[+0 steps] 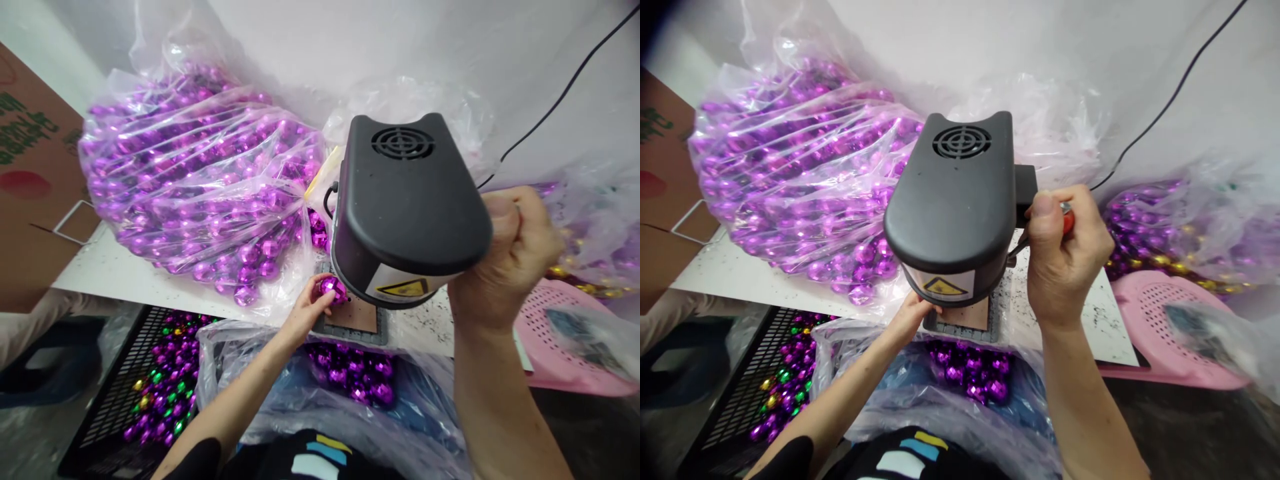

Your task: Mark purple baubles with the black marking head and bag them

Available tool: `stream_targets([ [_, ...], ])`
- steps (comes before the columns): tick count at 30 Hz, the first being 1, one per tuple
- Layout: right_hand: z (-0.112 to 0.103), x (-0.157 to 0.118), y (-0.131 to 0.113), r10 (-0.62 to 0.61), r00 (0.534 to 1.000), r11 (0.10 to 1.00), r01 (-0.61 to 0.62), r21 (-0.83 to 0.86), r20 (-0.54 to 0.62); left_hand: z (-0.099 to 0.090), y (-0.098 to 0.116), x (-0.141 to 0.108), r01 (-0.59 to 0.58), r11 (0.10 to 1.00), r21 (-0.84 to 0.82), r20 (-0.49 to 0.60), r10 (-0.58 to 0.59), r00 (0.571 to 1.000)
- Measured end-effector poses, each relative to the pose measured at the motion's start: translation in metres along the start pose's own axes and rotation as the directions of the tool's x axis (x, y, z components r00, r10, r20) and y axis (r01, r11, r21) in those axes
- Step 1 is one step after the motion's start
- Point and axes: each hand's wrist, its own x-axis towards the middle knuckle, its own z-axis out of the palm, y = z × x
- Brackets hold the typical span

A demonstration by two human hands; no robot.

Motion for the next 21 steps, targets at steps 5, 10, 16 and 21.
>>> stream_targets([
  [5, 0.0, 0.0, -0.001, -0.004, 1.0, 1.0, 0.004, -0.008, 0.002, 0.009, -0.016, -0.001, -0.188, 0.926, 0.327, 0.014, 0.194, 0.981],
  [10, -0.002, 0.0, -0.002, -0.004, 1.0, 0.999, 0.004, -0.032, 0.01, 0.014, -0.021, -0.001, -0.364, 0.728, 0.58, 0.122, 0.365, 0.923],
  [16, -0.001, 0.001, -0.004, -0.021, 1.0, 0.999, 0.021, -0.042, 0.004, 0.029, -0.014, -0.003, -0.377, 0.526, 0.762, 0.166, 0.405, 0.899],
  [21, -0.002, 0.001, -0.006, -0.024, 1.0, 0.996, 0.024, -0.084, -0.005, 0.038, -0.012, 0.006, -0.287, 0.54, 0.791, 0.108, 0.339, 0.935],
])
